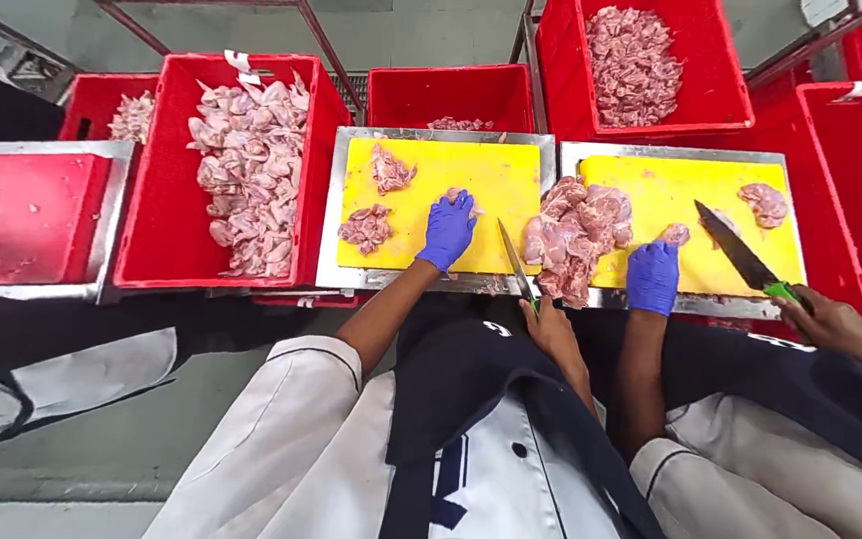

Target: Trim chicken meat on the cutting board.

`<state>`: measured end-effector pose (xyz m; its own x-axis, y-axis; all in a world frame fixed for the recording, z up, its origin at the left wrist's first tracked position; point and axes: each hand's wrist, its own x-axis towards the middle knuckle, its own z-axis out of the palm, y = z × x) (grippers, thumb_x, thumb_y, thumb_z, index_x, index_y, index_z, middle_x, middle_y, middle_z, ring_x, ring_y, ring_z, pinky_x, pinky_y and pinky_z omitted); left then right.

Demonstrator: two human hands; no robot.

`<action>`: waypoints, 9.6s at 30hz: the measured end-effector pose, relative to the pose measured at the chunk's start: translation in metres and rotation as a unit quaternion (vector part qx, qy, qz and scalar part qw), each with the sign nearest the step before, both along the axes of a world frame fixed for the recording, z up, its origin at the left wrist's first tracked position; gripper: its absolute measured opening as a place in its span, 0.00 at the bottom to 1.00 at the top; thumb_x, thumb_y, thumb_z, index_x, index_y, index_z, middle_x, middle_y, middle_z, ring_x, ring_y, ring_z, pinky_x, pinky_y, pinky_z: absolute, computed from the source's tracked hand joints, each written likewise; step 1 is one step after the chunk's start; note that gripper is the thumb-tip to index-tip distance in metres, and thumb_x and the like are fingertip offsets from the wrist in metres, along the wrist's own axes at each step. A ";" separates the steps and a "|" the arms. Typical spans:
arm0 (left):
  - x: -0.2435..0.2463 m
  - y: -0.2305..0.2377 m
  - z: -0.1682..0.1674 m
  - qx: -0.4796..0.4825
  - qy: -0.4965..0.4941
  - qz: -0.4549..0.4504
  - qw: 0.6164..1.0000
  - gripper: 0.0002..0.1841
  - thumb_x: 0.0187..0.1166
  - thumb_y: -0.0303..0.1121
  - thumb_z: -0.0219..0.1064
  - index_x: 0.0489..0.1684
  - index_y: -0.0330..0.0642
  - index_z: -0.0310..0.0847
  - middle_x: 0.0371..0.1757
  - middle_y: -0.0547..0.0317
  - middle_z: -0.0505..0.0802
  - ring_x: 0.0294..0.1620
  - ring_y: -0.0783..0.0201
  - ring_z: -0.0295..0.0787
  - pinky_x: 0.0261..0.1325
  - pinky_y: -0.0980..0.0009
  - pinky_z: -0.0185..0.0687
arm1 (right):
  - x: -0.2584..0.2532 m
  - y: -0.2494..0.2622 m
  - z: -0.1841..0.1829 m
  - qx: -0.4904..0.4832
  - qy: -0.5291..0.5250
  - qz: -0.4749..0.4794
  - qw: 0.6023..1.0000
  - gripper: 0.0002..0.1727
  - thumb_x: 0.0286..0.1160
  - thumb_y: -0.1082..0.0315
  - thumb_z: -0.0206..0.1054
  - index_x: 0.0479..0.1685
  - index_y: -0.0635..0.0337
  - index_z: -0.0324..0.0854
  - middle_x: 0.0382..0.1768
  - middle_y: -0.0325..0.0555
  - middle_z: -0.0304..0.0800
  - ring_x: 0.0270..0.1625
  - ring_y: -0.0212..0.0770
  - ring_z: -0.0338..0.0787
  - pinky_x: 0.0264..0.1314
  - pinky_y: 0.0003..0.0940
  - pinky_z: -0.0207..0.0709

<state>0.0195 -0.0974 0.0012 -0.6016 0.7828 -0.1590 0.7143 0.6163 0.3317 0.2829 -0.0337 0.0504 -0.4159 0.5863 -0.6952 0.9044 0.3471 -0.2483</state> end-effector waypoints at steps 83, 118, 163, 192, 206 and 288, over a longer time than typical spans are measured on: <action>-0.054 -0.056 -0.028 0.207 -0.150 -0.182 0.949 0.13 0.86 0.29 0.59 0.52 0.35 0.90 0.59 0.43 0.93 0.68 0.46 0.89 0.73 0.51 0.81 | -0.103 -0.090 0.030 -0.013 -0.061 -0.036 0.997 0.34 0.95 0.46 0.48 0.80 0.69 0.65 0.52 0.69 0.91 0.58 0.67 0.92 0.62 0.62 0.81; -0.124 -0.105 0.041 0.277 -0.043 0.028 0.959 0.13 0.71 0.21 0.74 0.54 0.33 0.87 0.61 0.40 0.91 0.69 0.46 0.86 0.74 0.51 0.82 | -0.051 -0.106 0.016 0.036 -0.076 -0.032 0.996 0.31 0.93 0.44 0.51 0.71 0.65 0.75 0.46 0.67 0.93 0.54 0.67 0.94 0.55 0.63 0.83; -0.043 -0.003 -0.013 0.176 -0.151 -0.185 0.955 0.11 0.84 0.24 0.62 0.56 0.31 0.88 0.63 0.40 0.91 0.68 0.44 0.87 0.76 0.51 0.79 | -0.133 -0.042 0.016 0.013 0.035 -0.062 0.997 0.32 0.95 0.48 0.47 0.77 0.71 0.66 0.52 0.65 0.89 0.58 0.62 0.92 0.61 0.59 0.84; -0.052 -0.027 -0.026 0.254 -0.215 -0.072 0.940 0.09 0.81 0.27 0.68 0.52 0.34 0.88 0.60 0.43 0.91 0.69 0.48 0.86 0.77 0.53 0.78 | -0.149 -0.042 0.005 0.031 0.019 -0.039 0.999 0.32 0.94 0.46 0.47 0.75 0.68 0.69 0.52 0.64 0.90 0.58 0.62 0.92 0.60 0.60 0.83; -0.061 -0.046 -0.021 0.219 -0.199 -0.088 0.951 0.08 0.82 0.28 0.66 0.51 0.34 0.88 0.61 0.42 0.91 0.70 0.48 0.85 0.78 0.53 0.77 | -0.113 -0.055 0.036 -0.010 -0.019 0.029 0.999 0.31 0.94 0.45 0.47 0.70 0.68 0.71 0.50 0.64 0.89 0.57 0.62 0.92 0.59 0.60 0.83; -0.226 -0.088 0.005 0.028 -0.100 -0.044 0.994 0.63 0.37 0.47 0.95 0.87 0.41 0.67 0.85 0.37 0.71 0.83 0.36 0.70 0.78 0.41 0.75 | -0.184 -0.058 0.005 0.120 0.019 -0.006 0.993 0.27 0.92 0.52 0.53 0.76 0.66 0.68 0.50 0.65 0.91 0.57 0.64 0.93 0.59 0.60 0.84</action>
<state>-0.2064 -0.1857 0.0066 -0.4914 0.8420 -0.2227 0.6811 0.5309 0.5043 0.0992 -0.0919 0.0552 -0.4316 0.7380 -0.5187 0.9002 0.3896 -0.1948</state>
